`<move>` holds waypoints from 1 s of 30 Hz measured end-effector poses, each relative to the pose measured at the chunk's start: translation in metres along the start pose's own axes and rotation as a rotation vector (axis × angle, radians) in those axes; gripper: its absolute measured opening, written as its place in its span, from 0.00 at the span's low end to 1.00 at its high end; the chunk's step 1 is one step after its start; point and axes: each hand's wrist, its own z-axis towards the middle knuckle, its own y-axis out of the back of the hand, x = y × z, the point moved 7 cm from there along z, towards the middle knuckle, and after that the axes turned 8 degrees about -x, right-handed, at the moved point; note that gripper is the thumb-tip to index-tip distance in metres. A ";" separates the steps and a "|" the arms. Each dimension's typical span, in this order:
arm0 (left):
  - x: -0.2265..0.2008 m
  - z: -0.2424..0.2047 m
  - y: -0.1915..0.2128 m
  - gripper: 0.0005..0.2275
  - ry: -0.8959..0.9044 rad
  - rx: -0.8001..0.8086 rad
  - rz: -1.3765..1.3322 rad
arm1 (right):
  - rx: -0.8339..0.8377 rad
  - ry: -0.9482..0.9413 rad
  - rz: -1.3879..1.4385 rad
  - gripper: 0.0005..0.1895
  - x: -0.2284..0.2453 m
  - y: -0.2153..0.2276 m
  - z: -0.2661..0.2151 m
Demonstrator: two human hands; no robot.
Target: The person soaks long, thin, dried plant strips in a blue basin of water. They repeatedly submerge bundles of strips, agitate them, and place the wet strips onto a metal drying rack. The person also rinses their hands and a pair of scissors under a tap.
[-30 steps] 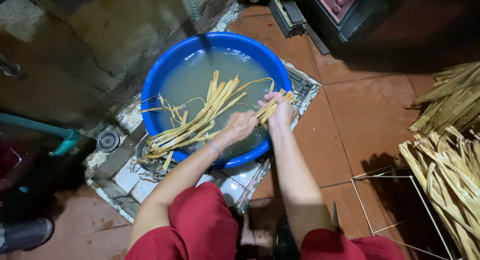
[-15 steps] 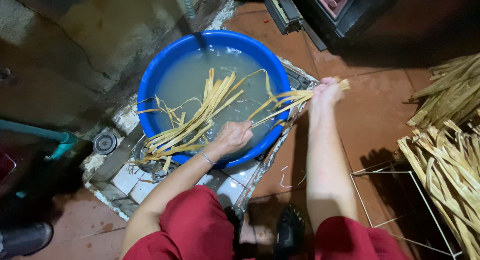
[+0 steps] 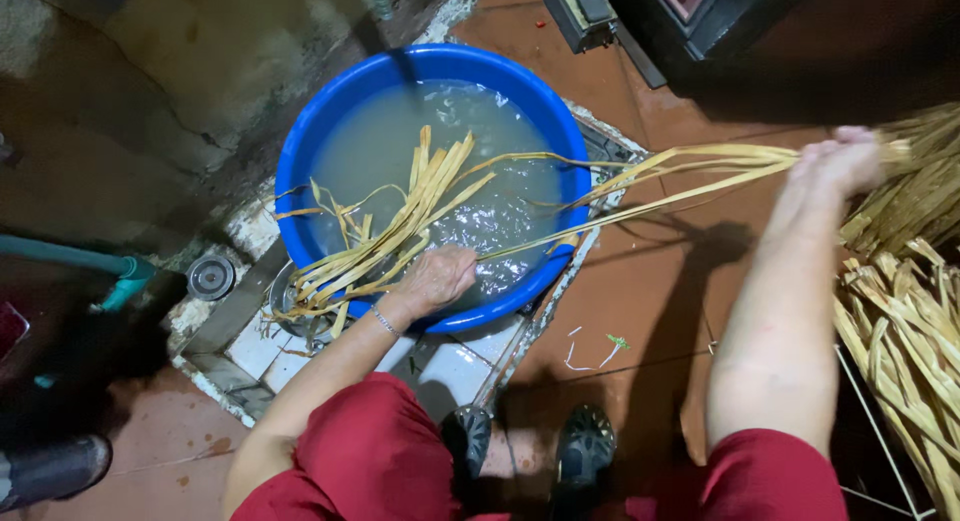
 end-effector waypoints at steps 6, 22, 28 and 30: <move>0.031 -0.023 -0.003 0.05 0.066 0.044 -0.015 | 0.106 0.096 0.079 0.06 0.073 -0.013 0.031; 0.163 -0.075 -0.089 0.11 0.415 0.559 0.628 | 0.871 -0.240 -0.726 0.16 -0.252 0.018 -0.399; 0.150 0.013 -0.071 0.11 0.240 0.275 0.542 | 1.272 -0.304 -1.300 0.17 -0.376 0.121 -0.430; 0.163 0.010 -0.088 0.11 0.307 0.369 0.613 | 1.584 0.194 -1.340 0.08 -0.374 0.109 -0.442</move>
